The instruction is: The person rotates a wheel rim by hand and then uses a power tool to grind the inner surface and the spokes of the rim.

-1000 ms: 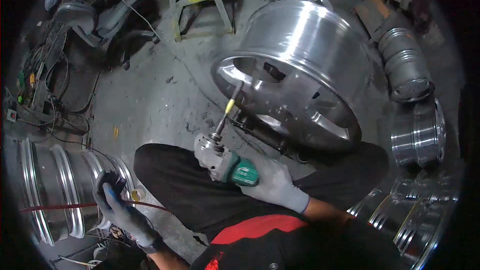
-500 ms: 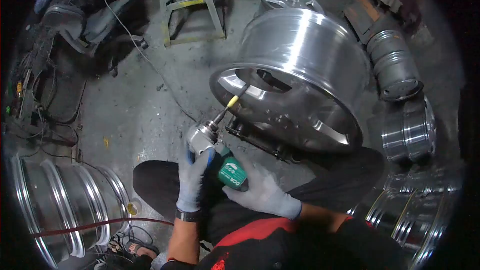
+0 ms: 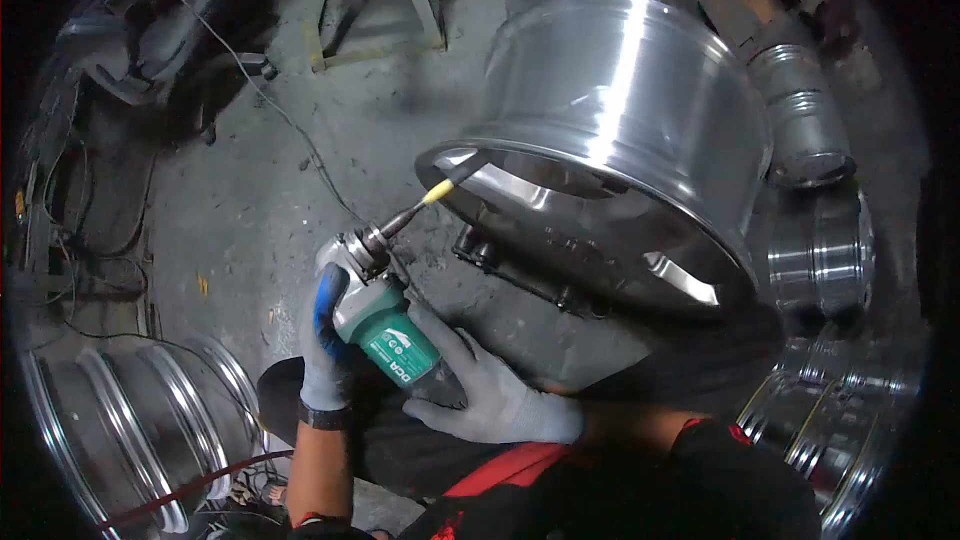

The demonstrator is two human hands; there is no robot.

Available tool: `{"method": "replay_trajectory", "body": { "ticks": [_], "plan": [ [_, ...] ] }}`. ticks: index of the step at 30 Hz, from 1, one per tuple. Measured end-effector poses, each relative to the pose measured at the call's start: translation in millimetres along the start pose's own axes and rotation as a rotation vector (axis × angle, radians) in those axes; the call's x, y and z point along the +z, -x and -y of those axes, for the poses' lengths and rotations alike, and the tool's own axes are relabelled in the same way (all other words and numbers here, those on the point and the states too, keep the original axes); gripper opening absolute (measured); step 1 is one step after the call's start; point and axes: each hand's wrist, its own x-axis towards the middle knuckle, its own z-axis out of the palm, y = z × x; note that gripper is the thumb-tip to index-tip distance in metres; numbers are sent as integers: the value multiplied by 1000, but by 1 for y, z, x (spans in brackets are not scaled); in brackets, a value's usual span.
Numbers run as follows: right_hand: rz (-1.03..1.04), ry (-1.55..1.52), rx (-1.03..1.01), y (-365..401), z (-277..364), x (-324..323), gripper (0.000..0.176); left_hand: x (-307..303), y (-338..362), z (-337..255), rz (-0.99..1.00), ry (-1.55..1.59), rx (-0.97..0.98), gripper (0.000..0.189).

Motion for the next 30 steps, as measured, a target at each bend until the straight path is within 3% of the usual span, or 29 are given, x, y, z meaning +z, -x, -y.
{"method": "replay_trajectory", "body": {
  "ticks": [5, 8, 11, 12, 14, 25, 30],
  "plan": [
    [22, 16, 22, 3, -7, 3, 102, 6, 0, 14, -146, 4, 92, 64],
    [26, -7, 61, 3, -7, 8, 101, 5, 2, 9, -140, 51, -16, 64],
    [-72, 42, -55, 3, -14, 12, 102, 10, 1, 14, -219, 64, 2, 63],
    [15, 51, 54, 4, -13, 13, 100, 13, 1, 15, -259, 80, 15, 62],
    [103, 60, 163, 3, -13, 13, 99, 9, 1, 15, -247, 116, 3, 61],
    [-25, 9, -49, -3, -27, 22, 100, -7, -6, 25, -273, 108, 120, 61],
    [-9, -27, 16, -2, -23, 21, 100, 0, -6, 18, -256, 67, 98, 60]
  ]
}}
